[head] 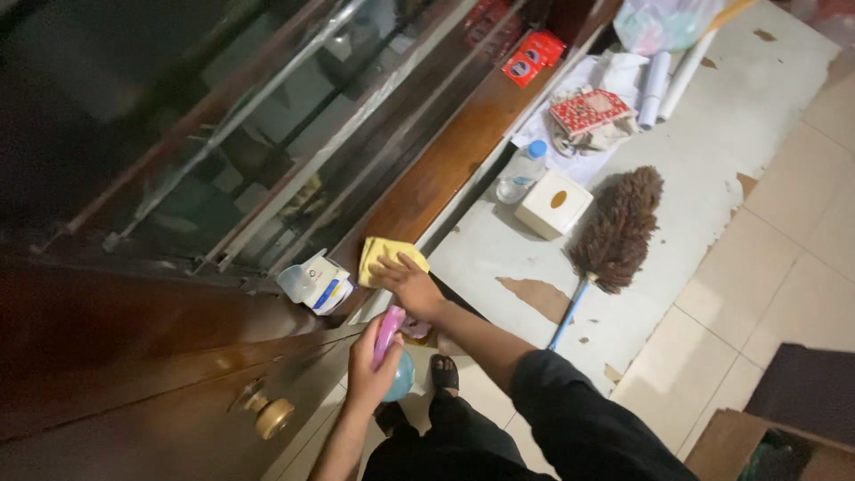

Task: Cleaning a wooden cabinet, a table, and a desk using a spray bottle and cloth.

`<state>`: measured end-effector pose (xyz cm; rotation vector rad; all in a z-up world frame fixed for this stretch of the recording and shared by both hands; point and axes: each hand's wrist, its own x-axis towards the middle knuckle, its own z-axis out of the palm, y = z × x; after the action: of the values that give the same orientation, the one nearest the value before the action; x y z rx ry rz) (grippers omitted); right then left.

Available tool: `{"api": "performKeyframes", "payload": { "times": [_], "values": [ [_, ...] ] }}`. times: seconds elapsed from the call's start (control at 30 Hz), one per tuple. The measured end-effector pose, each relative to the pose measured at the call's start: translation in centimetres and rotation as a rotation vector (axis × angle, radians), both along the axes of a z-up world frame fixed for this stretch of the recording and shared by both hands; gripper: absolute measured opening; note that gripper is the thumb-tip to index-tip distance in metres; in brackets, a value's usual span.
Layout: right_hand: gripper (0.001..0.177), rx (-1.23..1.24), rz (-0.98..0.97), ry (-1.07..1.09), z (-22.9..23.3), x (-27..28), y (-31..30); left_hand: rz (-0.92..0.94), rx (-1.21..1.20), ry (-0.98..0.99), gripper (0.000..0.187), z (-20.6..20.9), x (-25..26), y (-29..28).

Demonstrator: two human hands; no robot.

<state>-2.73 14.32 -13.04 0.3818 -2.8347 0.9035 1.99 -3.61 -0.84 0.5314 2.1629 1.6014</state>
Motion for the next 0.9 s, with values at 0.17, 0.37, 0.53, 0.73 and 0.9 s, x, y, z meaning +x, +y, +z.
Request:
{"api": "performKeyframes", "payload": {
  "times": [0.17,0.37,0.53,0.73,0.9],
  "values": [
    [0.048,-0.248,-0.277,-0.053,1.4,1.7,3.4,-0.009,0.028,-0.005,0.046,0.6,0.1,0.9],
    [0.047,-0.449,-0.779,0.210,-0.3,-5.0,7.6,-0.002,-0.012,0.006,0.046,-1.2,0.4,0.7],
    [0.075,-0.111,-0.538,-0.020,-0.3,-5.6,5.0,0.011,-0.063,-0.065,0.047,-1.4,1.4,1.2],
    [0.065,-0.035,-0.215,0.151,-1.7,1.2,3.6,-0.056,0.014,-0.039,0.046,-1.7,1.8,1.6],
    [0.055,-0.719,-0.453,-0.262,-2.0,10.0,5.4,0.073,-0.236,-0.120,0.046,-2.8,1.9,1.4]
  ]
}}
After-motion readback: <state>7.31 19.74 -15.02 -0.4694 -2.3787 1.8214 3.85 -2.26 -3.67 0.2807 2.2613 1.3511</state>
